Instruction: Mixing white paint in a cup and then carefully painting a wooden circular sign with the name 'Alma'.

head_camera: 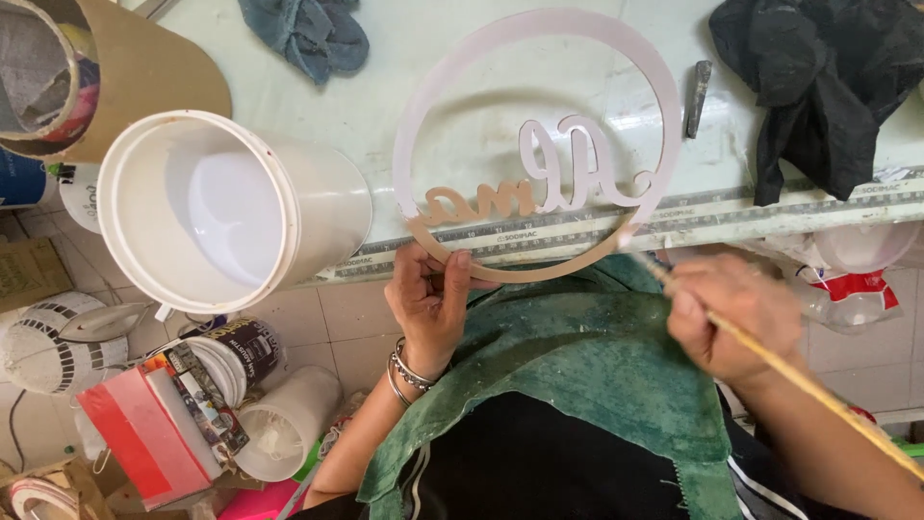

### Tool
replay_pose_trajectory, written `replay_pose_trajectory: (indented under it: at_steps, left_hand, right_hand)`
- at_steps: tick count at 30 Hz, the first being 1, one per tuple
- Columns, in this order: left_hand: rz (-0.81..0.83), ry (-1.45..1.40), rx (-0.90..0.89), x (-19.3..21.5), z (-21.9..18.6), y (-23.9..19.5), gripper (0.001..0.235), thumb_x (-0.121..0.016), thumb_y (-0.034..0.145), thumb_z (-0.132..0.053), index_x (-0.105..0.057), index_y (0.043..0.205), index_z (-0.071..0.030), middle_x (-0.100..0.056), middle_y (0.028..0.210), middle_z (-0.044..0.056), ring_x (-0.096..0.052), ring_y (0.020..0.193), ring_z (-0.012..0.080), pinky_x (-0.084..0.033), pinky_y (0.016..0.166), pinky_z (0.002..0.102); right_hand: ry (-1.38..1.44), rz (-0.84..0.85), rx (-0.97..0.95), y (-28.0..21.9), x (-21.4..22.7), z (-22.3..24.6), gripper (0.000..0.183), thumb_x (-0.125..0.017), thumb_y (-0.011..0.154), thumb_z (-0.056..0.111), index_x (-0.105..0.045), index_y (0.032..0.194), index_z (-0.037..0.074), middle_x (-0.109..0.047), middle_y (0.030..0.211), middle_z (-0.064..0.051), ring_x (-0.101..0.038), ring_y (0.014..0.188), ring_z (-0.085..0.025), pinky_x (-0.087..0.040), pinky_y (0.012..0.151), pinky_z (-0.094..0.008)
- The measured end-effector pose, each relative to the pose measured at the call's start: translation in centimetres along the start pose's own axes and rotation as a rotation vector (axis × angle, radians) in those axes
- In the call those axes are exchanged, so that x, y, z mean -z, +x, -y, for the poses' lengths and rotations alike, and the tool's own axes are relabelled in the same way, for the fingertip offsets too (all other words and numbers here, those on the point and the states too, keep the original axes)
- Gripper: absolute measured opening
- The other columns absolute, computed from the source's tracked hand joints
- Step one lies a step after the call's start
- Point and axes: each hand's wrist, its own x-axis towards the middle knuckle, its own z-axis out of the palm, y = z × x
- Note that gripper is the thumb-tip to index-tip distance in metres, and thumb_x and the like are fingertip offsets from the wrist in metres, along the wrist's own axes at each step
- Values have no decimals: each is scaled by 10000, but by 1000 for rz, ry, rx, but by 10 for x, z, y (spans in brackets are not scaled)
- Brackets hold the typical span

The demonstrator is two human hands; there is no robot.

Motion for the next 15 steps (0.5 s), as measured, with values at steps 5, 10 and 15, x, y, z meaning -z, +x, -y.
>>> replay_pose_trajectory:
  at_steps: [5, 10, 15]
  left_hand:
    - [9, -49, 29, 0, 2, -2, 152, -505, 913, -145, -405, 854, -45, -484, 536, 21, -685, 540, 208, -288, 317, 147]
    - [2, -38, -1, -1, 3, 0, 182, -505, 915, -164, -388, 822, -60, -436, 477, -3, -685, 543, 204, -235, 317, 149]
    - [-8, -77, 29, -1, 0, 1, 165, -507, 912, -156, -407, 832, -51, -470, 507, 18, -685, 545, 214, -293, 313, 148]
  right_hand:
    - [430, 13, -114, -5, -10, -5, 333, -369, 877, 102, -512, 583, 45, -459, 401, 11, -410, 274, -50, -259, 202, -169]
    - [-28, -130, -112, 10, 6, -3, 316, -397, 920, 39, -592, 700, -79, -575, 594, -152, -600, 564, -276, -486, 522, -330]
    - [-326, -212, 123, -20, 6, -17, 96, -455, 968, 38, -488, 928, -44, -604, 633, -138, -591, 624, -319, -448, 533, -354]
